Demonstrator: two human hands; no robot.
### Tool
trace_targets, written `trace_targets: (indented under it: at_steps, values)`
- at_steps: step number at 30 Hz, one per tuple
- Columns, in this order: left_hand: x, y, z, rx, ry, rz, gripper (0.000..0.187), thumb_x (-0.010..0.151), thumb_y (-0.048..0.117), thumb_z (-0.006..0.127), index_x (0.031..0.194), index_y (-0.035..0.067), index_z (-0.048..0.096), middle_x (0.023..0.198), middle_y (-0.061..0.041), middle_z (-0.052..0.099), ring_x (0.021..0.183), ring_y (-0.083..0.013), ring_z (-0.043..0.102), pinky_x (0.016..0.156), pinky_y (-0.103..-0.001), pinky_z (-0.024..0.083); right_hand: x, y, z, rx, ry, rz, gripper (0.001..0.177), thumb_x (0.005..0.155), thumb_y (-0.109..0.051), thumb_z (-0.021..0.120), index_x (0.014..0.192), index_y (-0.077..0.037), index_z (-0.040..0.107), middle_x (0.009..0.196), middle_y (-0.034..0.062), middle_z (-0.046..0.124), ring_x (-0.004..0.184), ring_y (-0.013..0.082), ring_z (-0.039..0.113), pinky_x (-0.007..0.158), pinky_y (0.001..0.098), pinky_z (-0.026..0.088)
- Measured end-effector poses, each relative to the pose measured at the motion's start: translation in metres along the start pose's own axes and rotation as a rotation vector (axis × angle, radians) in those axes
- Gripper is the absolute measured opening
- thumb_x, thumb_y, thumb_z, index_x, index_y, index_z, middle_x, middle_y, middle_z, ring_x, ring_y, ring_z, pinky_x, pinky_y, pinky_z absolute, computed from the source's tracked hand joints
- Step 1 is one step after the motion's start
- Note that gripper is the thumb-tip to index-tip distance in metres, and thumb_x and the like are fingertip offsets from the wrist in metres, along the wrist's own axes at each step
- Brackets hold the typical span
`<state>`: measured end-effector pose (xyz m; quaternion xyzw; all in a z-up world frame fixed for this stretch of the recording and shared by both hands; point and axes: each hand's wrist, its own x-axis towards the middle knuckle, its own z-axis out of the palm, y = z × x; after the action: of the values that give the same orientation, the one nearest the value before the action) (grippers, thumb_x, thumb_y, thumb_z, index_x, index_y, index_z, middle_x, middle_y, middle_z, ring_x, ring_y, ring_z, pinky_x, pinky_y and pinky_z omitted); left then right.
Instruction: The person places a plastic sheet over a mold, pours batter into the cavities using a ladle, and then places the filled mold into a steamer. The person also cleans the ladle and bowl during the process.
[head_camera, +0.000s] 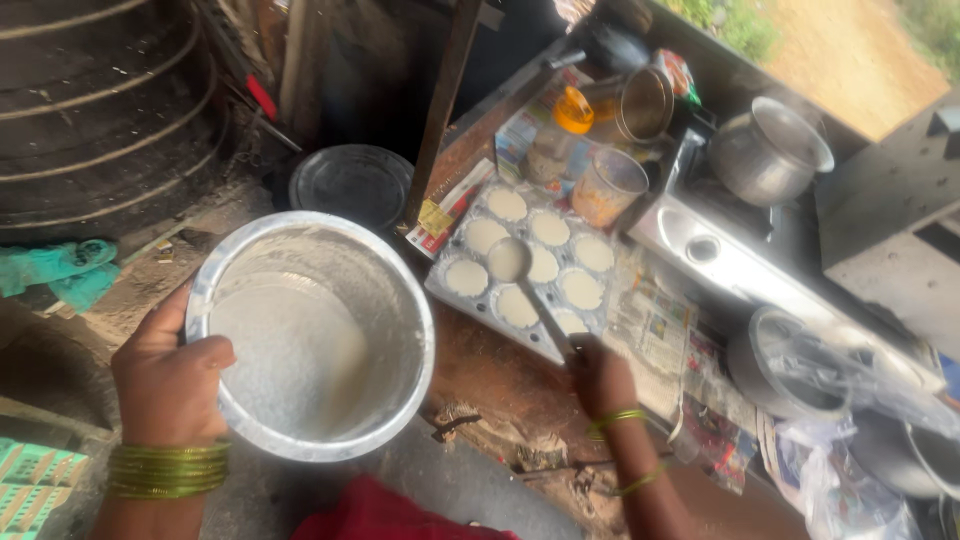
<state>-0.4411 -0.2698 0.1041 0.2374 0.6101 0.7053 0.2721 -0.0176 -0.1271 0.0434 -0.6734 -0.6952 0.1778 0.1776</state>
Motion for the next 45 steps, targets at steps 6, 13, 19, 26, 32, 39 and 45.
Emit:
trace_targets:
  at_steps: [6,13,19,26,32,39,45]
  values:
    - [-0.018,-0.015,-0.020,-0.068,0.063,0.039,0.077,0.065,-0.018,0.053,0.138,0.003,0.067,0.109,-0.006,0.074,0.078,-0.0071,0.065,0.066,-0.021,0.053,0.011,-0.007,0.023,-0.152,0.124,-0.142,0.018,0.098,-0.023,0.056,0.111,-0.021,0.067,0.094,0.0144,0.073,0.083,0.0414,0.069,0.070,0.0538,0.054]
    - [-0.035,-0.040,-0.016,-0.032,0.148,0.029,0.077,0.066,-0.018,0.053,0.138,0.002,0.068,0.105,-0.007,0.072,0.073,-0.0090,0.061,0.062,-0.023,0.051,0.028,0.011,0.017,0.442,-0.086,0.021,0.023,0.094,-0.014,0.066,0.115,-0.009,0.071,0.082,0.0137,0.080,0.057,0.0236,0.070,0.050,0.0377,0.055]
    - [-0.044,-0.050,0.008,-0.105,0.110,-0.048,0.077,0.063,-0.019,0.053,0.135,0.002,0.067,0.109,-0.006,0.073,0.081,-0.0104,0.065,0.067,-0.023,0.053,0.012,0.046,-0.010,0.131,0.063,-0.173,0.019,0.095,-0.018,0.063,0.113,-0.013,0.068,0.082,0.0097,0.079,0.061,0.0202,0.075,0.055,0.0373,0.059]
    - [-0.052,-0.047,0.035,-0.102,0.076,-0.116,0.074,0.065,-0.019,0.051,0.135,0.001,0.066,0.110,-0.010,0.072,0.085,-0.0137,0.068,0.072,-0.026,0.056,-0.007,0.073,-0.010,-0.176,0.189,-0.154,0.018,0.096,-0.021,0.062,0.113,-0.018,0.069,0.084,0.0145,0.075,0.069,0.0344,0.071,0.061,0.0471,0.055]
    - [-0.057,-0.047,0.052,-0.130,0.023,-0.079,0.075,0.065,-0.019,0.052,0.136,-0.001,0.066,0.114,-0.010,0.072,0.089,-0.0144,0.068,0.075,-0.027,0.056,-0.012,0.107,-0.029,0.586,-0.046,0.113,0.020,0.093,-0.012,0.067,0.112,-0.010,0.070,0.084,0.0130,0.079,0.063,0.0197,0.072,0.055,0.0346,0.056]
    - [-0.063,-0.048,0.068,-0.109,0.020,-0.096,0.074,0.066,-0.019,0.052,0.136,0.000,0.066,0.113,-0.011,0.073,0.088,-0.0154,0.069,0.075,-0.027,0.057,-0.052,0.131,-0.054,-0.209,0.240,-0.164,0.016,0.096,-0.018,0.060,0.110,-0.018,0.068,0.104,0.0095,0.074,0.086,0.0354,0.071,0.070,0.0472,0.056]
    - [-0.066,-0.047,0.082,-0.076,0.010,-0.102,0.074,0.067,-0.020,0.051,0.136,0.002,0.066,0.113,-0.012,0.073,0.086,-0.0147,0.070,0.070,-0.026,0.057,-0.072,0.137,-0.047,-0.226,0.360,-0.135,0.019,0.094,-0.018,0.055,0.110,-0.020,0.066,0.107,0.0083,0.068,0.092,0.0362,0.068,0.074,0.0487,0.056]
